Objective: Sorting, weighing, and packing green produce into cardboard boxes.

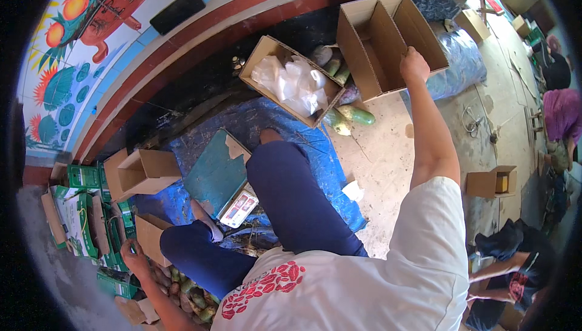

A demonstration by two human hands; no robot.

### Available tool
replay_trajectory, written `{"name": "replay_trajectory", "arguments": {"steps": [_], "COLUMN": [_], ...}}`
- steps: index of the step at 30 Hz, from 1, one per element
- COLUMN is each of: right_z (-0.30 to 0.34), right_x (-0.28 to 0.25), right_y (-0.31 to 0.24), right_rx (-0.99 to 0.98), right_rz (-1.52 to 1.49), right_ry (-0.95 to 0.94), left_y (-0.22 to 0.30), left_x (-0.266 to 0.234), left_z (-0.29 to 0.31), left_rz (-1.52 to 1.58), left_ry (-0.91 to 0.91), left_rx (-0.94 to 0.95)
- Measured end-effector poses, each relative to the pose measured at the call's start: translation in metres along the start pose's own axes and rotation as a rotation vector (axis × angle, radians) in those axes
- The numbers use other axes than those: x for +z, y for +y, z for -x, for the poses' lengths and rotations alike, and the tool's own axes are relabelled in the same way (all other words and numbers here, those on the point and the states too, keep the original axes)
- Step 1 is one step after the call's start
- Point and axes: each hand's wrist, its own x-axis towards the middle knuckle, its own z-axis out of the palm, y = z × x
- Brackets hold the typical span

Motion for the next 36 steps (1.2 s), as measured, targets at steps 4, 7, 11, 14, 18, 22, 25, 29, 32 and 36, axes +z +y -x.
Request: {"name": "replay_trajectory", "arguments": {"steps": [4, 7, 11, 14, 18, 22, 25, 29, 32, 36], "right_z": [-0.009, -0.007, -0.024, -0.018, -0.046, -0.026, -0.046, -0.027, -0.038, 0.049], "right_x": [0.028, 0.056, 0.084, 0.087, 0.101, 0.085, 0.087, 0.067, 0.043, -0.024], "right_y": [-0.010, -0.023, -0.001, -0.016, 0.027, -0.003, 0.020, 0.002, 0.003, -0.106], "right_rx": [-0.007, -0.030, -0.247, -0.278, -0.412, -0.288, -0.322, -0.364, -0.351, -0.358], "right_rz": [-0.004, -0.014, -0.128, -0.056, 0.027, 0.184, 0.163, 0.258, 0.223, 0.038], "right_ry": [-0.039, -0.047, -0.076, -0.200, -0.130, -0.185, -0.104, -0.118, -0.096, 0.005], "left_y": [-0.013, -0.029, -0.044, -0.042, -0.046, -0.071, -0.089, -0.109, -0.116, -0.151], "left_x": [0.007, 0.006, 0.008, 0.011, 0.030, 0.032, 0.054, 0.071, 0.094, 0.118], "left_z": [0.007, 0.014, 0.028, 0.034, 0.041, 0.071, 0.088, 0.111, 0.111, 0.124], "left_rz": [0.002, -0.046, -0.123, -0.152, -0.062, -0.070, -0.116, -0.133, -0.085, -0.135], "left_ry": [0.006, -0.003, -0.031, 0.020, -0.018, -0.082, -0.134, -0.317, -0.330, -0.466], "left_rx": [-0.005, -0.042, -0.120, -0.130, -0.163, -0.299, -0.367, -0.591, -0.633, -0.733]}}
